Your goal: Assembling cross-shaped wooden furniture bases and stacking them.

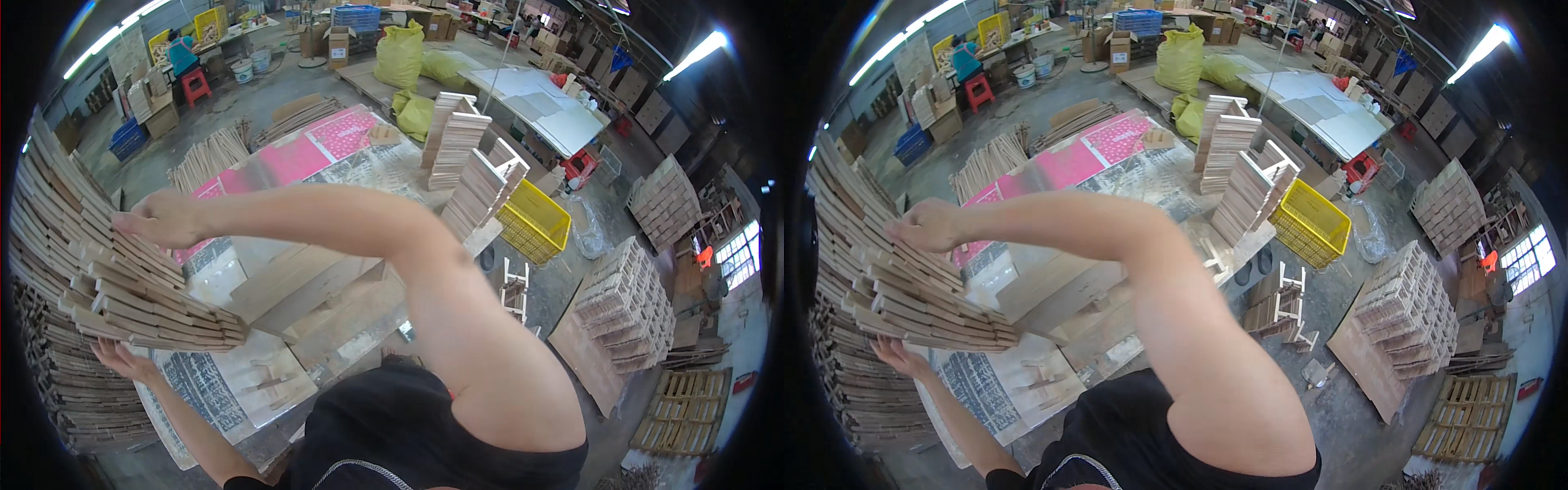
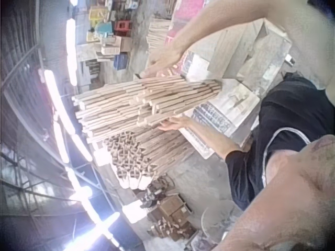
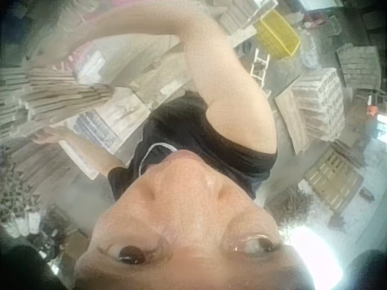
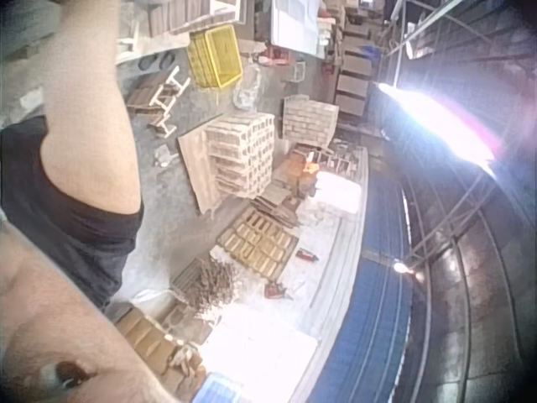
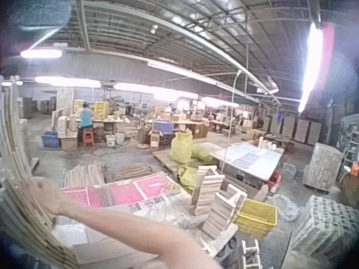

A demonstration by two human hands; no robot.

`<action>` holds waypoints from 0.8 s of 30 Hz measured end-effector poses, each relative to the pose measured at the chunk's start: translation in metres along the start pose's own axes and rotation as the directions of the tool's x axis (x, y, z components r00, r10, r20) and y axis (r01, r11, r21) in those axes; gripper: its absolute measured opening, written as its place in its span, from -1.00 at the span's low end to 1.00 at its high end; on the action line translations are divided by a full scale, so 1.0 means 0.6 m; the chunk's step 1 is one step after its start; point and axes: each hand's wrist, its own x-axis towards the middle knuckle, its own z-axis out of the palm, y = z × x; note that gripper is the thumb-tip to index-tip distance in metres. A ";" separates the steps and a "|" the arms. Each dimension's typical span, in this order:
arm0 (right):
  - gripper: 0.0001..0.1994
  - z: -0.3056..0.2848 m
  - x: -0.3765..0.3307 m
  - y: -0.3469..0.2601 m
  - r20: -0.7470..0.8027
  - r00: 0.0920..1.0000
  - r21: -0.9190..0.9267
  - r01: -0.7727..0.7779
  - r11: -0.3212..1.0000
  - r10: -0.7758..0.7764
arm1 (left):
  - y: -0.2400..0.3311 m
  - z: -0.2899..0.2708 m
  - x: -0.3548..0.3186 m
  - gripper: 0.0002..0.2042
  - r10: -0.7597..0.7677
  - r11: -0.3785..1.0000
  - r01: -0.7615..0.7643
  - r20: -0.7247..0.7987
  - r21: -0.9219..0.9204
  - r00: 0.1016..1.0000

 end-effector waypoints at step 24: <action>-0.89 -0.250 -0.525 0.184 -0.162 0.980 -0.665 -0.196 0.721 0.117 | 0.310 0.027 -0.570 -0.57 -0.753 0.651 0.695 0.144 0.305 0.642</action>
